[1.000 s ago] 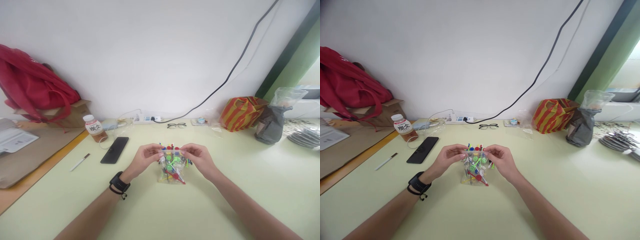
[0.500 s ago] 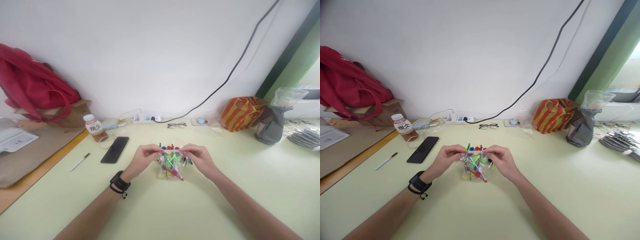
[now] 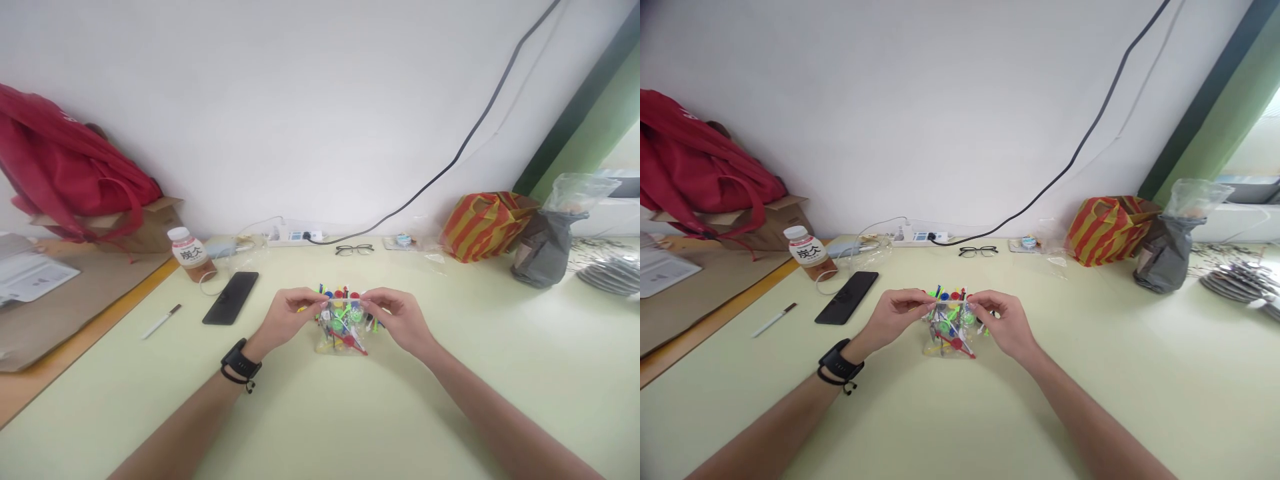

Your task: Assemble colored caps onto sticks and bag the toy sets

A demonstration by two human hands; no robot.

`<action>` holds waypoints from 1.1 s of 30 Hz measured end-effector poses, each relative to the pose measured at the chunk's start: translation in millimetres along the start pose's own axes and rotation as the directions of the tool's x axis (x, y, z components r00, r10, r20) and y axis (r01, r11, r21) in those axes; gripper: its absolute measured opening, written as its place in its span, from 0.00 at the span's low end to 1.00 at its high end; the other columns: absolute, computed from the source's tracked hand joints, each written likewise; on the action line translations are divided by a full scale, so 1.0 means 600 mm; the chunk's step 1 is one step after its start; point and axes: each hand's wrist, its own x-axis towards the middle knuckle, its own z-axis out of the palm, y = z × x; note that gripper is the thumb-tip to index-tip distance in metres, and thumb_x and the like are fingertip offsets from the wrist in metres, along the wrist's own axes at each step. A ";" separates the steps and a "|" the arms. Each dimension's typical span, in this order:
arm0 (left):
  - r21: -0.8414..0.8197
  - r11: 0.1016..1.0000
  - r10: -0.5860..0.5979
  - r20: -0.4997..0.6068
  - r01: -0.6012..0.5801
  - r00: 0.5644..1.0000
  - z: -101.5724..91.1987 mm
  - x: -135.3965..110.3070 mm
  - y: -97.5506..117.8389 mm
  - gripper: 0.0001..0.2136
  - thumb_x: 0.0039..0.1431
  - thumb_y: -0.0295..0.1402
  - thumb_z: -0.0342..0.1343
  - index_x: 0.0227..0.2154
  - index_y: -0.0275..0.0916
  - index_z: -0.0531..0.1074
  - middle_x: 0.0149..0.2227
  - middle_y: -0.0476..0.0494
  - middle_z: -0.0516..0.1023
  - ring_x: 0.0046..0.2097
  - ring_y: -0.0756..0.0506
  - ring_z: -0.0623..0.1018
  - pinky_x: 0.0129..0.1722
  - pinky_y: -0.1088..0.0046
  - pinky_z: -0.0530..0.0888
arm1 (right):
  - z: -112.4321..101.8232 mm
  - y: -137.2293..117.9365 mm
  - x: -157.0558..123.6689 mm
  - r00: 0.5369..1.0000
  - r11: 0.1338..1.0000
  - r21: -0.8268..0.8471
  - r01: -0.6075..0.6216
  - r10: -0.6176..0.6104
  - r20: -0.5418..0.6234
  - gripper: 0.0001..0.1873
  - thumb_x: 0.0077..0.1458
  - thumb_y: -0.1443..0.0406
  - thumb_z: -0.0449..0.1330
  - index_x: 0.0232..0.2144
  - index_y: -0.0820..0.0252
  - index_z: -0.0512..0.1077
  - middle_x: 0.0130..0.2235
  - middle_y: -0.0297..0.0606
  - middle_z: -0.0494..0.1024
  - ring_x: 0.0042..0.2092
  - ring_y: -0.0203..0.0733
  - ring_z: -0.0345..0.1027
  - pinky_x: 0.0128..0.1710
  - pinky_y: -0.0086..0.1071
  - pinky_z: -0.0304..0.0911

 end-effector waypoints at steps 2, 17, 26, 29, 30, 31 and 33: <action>-0.058 0.998 0.009 -0.005 -0.009 1.000 -0.001 -0.001 -0.001 0.08 0.60 0.36 0.67 0.37 0.38 0.86 0.36 0.38 0.83 0.38 0.44 0.78 0.36 0.71 0.74 | -0.003 0.001 0.000 0.999 0.999 0.013 0.046 -0.046 0.014 0.09 0.58 0.56 0.67 0.34 0.53 0.83 0.35 0.40 0.83 0.36 0.46 0.75 0.33 0.36 0.68; 0.084 0.996 0.023 0.097 -0.032 0.995 0.007 0.000 0.019 0.09 0.64 0.37 0.64 0.37 0.37 0.83 0.35 0.41 0.81 0.38 0.45 0.77 0.39 0.71 0.72 | -0.006 -0.012 -0.007 0.977 0.975 -0.123 0.186 -0.170 0.133 0.11 0.62 0.59 0.64 0.45 0.55 0.79 0.37 0.39 0.82 0.36 0.43 0.75 0.36 0.35 0.70; 0.064 0.998 0.004 0.214 -0.018 0.977 0.033 -0.019 0.039 0.09 0.64 0.38 0.63 0.37 0.36 0.82 0.36 0.42 0.81 0.38 0.46 0.76 0.42 0.71 0.73 | 0.016 -0.032 -0.023 0.948 0.951 -0.233 0.204 -0.132 0.290 0.13 0.65 0.58 0.60 0.33 0.58 0.79 0.31 0.37 0.80 0.32 0.39 0.69 0.34 0.32 0.63; 0.110 0.993 0.002 0.239 -0.030 0.971 0.034 -0.019 0.044 0.10 0.64 0.39 0.64 0.34 0.37 0.84 0.31 0.43 0.80 0.35 0.48 0.74 0.39 0.72 0.71 | 0.010 -0.036 -0.022 0.936 0.943 -0.257 0.209 -0.117 0.333 0.13 0.65 0.59 0.60 0.31 0.58 0.78 0.30 0.36 0.78 0.32 0.38 0.67 0.33 0.30 0.61; 0.125 0.992 -0.003 0.248 -0.029 0.969 0.032 -0.019 0.045 0.10 0.64 0.39 0.64 0.34 0.38 0.84 0.29 0.44 0.79 0.34 0.48 0.74 0.38 0.72 0.70 | 0.006 -0.037 -0.021 0.928 0.940 -0.268 0.212 -0.107 0.357 0.13 0.65 0.59 0.60 0.30 0.59 0.77 0.28 0.35 0.77 0.31 0.37 0.66 0.32 0.30 0.60; 0.137 0.990 -0.010 0.258 -0.026 0.966 0.031 -0.018 0.046 0.10 0.64 0.39 0.64 0.34 0.39 0.85 0.29 0.45 0.79 0.33 0.49 0.73 0.37 0.73 0.70 | 0.001 -0.039 -0.020 0.919 0.938 -0.276 0.209 -0.092 0.383 0.14 0.65 0.58 0.61 0.29 0.59 0.77 0.27 0.34 0.76 0.30 0.36 0.64 0.31 0.30 0.60; 0.146 0.989 -0.023 0.282 -0.020 0.959 0.027 -0.017 0.047 0.10 0.64 0.39 0.64 0.35 0.39 0.86 0.28 0.45 0.79 0.31 0.50 0.72 0.35 0.74 0.69 | -0.009 -0.044 -0.016 0.900 0.943 -0.280 0.181 -0.044 0.434 0.15 0.65 0.58 0.61 0.28 0.59 0.76 0.25 0.32 0.73 0.28 0.35 0.61 0.29 0.29 0.58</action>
